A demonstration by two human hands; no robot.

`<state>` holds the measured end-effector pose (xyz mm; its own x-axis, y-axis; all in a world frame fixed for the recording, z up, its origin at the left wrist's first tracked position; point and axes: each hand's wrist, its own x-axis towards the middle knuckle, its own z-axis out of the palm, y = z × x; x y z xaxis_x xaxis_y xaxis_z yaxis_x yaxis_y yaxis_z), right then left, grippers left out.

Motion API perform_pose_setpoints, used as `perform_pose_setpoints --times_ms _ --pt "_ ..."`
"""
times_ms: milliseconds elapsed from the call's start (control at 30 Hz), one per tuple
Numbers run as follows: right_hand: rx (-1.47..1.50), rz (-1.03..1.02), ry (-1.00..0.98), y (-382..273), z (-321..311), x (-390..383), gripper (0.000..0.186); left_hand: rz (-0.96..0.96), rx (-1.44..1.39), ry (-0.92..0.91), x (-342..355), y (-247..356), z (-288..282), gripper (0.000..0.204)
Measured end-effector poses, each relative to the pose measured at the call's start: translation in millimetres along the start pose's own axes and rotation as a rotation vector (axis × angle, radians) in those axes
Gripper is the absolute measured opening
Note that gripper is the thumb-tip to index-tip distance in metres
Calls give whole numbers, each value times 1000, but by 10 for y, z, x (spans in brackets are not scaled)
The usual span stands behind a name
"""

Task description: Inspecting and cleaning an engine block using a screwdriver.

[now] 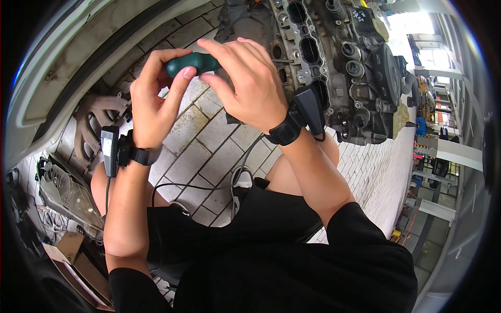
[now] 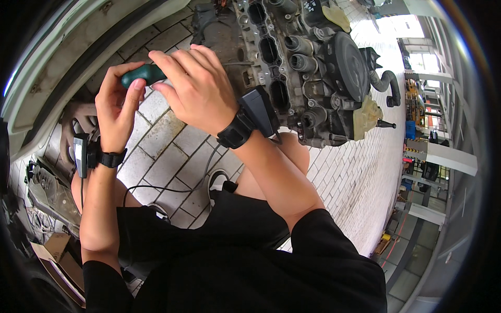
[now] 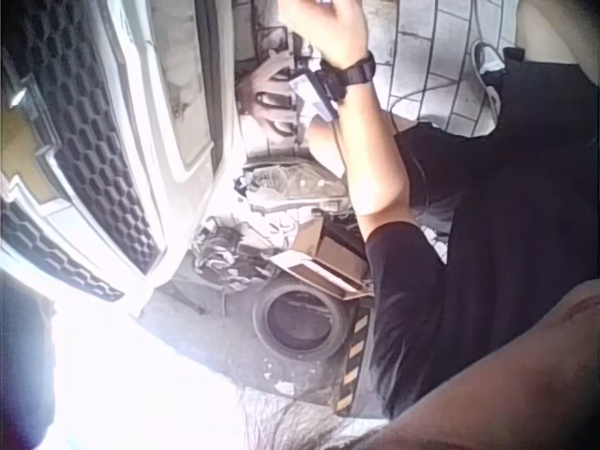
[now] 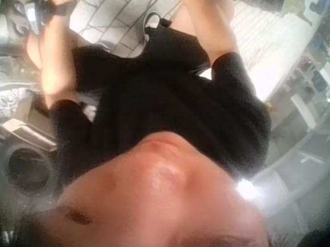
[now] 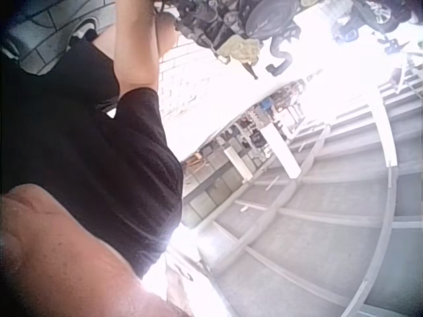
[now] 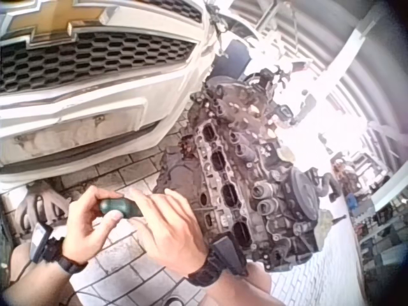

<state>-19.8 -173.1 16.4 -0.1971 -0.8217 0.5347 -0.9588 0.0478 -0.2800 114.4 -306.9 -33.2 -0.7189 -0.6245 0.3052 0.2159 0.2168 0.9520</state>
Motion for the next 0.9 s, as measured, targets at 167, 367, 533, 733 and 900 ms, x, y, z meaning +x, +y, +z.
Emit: perform_pose_setpoints --times_ms 167,367,533,733,900 --pt "38 6 32 32 21 -15 35 -154 -3 -83 -20 -55 -68 25" --pt "-17 -64 11 90 6 -27 35 49 -55 38 4 32 8 25" --pt "64 -1 30 -15 -22 -11 36 -60 -53 -26 -28 34 -24 26" --pt "21 -76 42 142 16 -12 37 32 -61 31 -26 58 30 30" --pt "17 -43 45 85 -26 -19 34 -47 -136 -6 -34 105 9 28"
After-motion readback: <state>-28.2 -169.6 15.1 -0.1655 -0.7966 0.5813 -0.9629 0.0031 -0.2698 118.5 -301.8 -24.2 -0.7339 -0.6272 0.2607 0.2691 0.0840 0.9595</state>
